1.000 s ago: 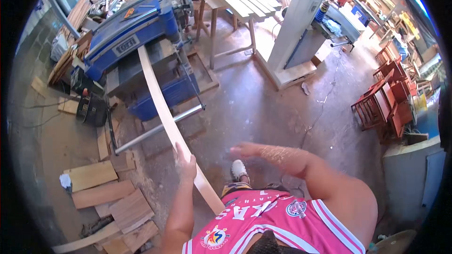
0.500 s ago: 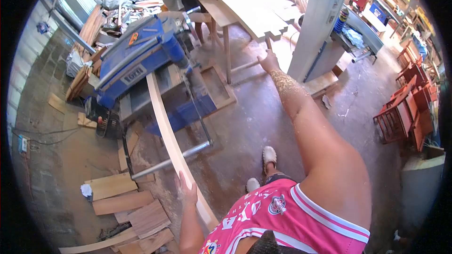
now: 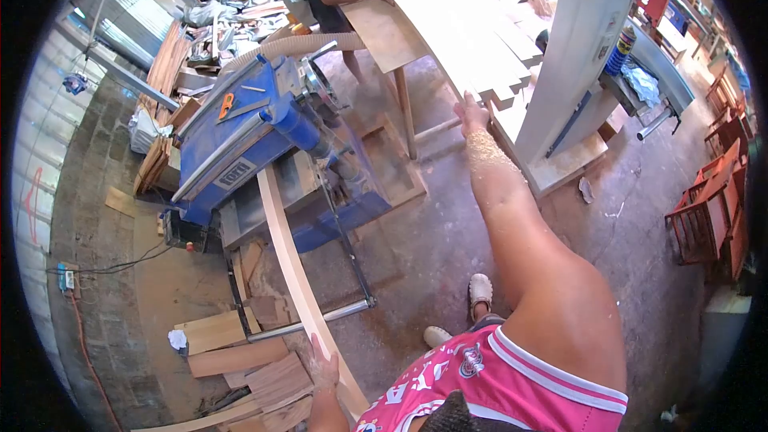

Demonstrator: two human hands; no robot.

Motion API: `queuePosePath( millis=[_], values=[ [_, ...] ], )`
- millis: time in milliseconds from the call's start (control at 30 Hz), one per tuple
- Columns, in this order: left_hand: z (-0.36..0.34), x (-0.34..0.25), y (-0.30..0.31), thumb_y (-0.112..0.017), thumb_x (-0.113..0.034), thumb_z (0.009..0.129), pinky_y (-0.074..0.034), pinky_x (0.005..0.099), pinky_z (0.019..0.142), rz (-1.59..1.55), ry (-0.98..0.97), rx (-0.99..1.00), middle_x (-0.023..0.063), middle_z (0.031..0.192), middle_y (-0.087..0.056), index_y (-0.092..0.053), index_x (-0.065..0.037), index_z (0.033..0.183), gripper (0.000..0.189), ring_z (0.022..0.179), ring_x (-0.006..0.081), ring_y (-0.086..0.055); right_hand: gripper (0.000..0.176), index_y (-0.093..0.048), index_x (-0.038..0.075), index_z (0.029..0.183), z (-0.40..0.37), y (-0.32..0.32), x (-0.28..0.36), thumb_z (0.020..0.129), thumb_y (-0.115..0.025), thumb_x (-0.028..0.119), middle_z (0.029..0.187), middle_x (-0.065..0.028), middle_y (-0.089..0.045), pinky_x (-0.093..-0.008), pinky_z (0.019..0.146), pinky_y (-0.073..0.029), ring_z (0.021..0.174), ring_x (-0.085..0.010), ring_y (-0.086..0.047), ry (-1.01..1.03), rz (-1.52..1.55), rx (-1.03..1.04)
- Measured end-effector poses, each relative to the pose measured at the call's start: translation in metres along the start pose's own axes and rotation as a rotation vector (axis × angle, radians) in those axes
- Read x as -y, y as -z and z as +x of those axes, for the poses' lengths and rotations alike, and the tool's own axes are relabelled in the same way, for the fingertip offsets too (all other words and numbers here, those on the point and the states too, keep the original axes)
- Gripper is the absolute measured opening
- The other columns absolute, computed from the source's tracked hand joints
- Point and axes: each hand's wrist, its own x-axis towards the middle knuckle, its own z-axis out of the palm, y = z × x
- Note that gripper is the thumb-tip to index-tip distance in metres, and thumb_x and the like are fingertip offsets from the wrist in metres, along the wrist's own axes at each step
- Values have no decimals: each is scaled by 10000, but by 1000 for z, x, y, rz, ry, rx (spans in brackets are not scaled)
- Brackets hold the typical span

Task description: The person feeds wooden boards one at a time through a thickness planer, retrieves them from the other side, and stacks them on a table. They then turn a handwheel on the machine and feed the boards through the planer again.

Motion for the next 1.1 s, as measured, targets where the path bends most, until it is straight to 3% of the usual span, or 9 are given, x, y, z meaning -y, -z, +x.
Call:
queuePosePath(
  millis=[200, 267, 367, 467, 633, 700, 833, 967, 1100],
  values=[
    [12, -1, 2, -627, -136, 797, -205, 493, 1134, -105, 38, 45, 291, 1484, -262, -151, -90, 1512, 860, 1371, 443, -253, 561, -361, -135, 1285, 23, 46, 16, 901, -649, 155, 1263, -213, -439, -342, 848, -598, 1000, -290, -600, 113, -15, 14],
    [16, 4, 4, -611, -115, 797, -192, 484, 1145, -30, -48, 15, 277, 1493, -261, -155, -65, 1508, 846, 1381, 436, -239, 495, -416, -79, 1293, 38, 82, 18, 932, -613, 197, 1156, -147, -556, -358, 854, -572, 990, -240, -615, 58, -3, 81],
    [26, 1, 10, -585, -101, 799, -172, 475, 1156, -47, -176, 15, 271, 1500, -256, -168, -38, 1502, 821, 1389, 430, -227, 457, -491, -34, 1275, -8, 115, 47, 976, -527, 309, 1208, -155, -578, -385, 966, -479, 1107, -245, -575, -10, -144, 122],
    [32, -12, 14, -556, -110, 809, -159, 474, 1161, -89, -168, 9, 271, 1500, -259, -179, -25, 1499, 791, 1390, 430, -226, 536, -346, -17, 1370, -72, 137, 69, 923, -606, 126, 1386, -150, -393, -407, 979, -522, 1231, -276, -474, 44, 6, 102],
    [49, 17, 10, -565, -196, 828, -181, 502, 1146, 9, -355, -93, 268, 1494, -271, -202, -30, 1496, 778, 1391, 411, -243, 457, -403, -72, 1294, -159, 215, 64, 929, -593, 128, 1285, -166, -463, -462, 971, -526, 1137, -278, -533, 54, 10, 121],
    [39, -24, 32, -576, -242, 866, -221, 528, 1120, 207, -69, -23, 243, 1536, -189, -203, -72, 1503, 757, 1421, 371, -210, 427, -428, -68, 1282, -200, 246, 55, 942, -576, 143, 1279, -164, -464, -475, 981, -517, 1133, -280, -528, 42, 81, 129],
    [81, -15, -4, -661, -201, 795, -123, 569, 1140, 135, -368, -304, 271, 1535, -157, -377, -79, 1420, 698, 1431, 432, -134, 456, -428, -42, 1325, -331, 304, 56, 952, -565, 182, 1283, -146, -489, -386, 940, -547, 1152, -250, -523, -15, -26, 105],
    [90, -154, -10, -688, -227, 796, -186, 485, 1145, -391, -750, -218, 251, 1480, -302, -447, -66, 1361, 634, 1406, 392, -226, 452, -438, -44, 1313, -449, 357, 47, 948, -563, 191, 1254, -139, -518, -389, 916, -542, 1095, -256, -564, -40, -73, 31],
    [98, -300, -71, -530, -448, 922, -270, 383, 1117, -871, -713, 295, 227, 1441, -399, -330, -26, 1443, 700, 1354, 313, -366, 452, -458, -22, 1287, -561, 386, 48, 927, -601, 213, 1169, -123, -572, -395, 890, -541, 1042, -232, -587, -39, -145, -42]
  ],
)
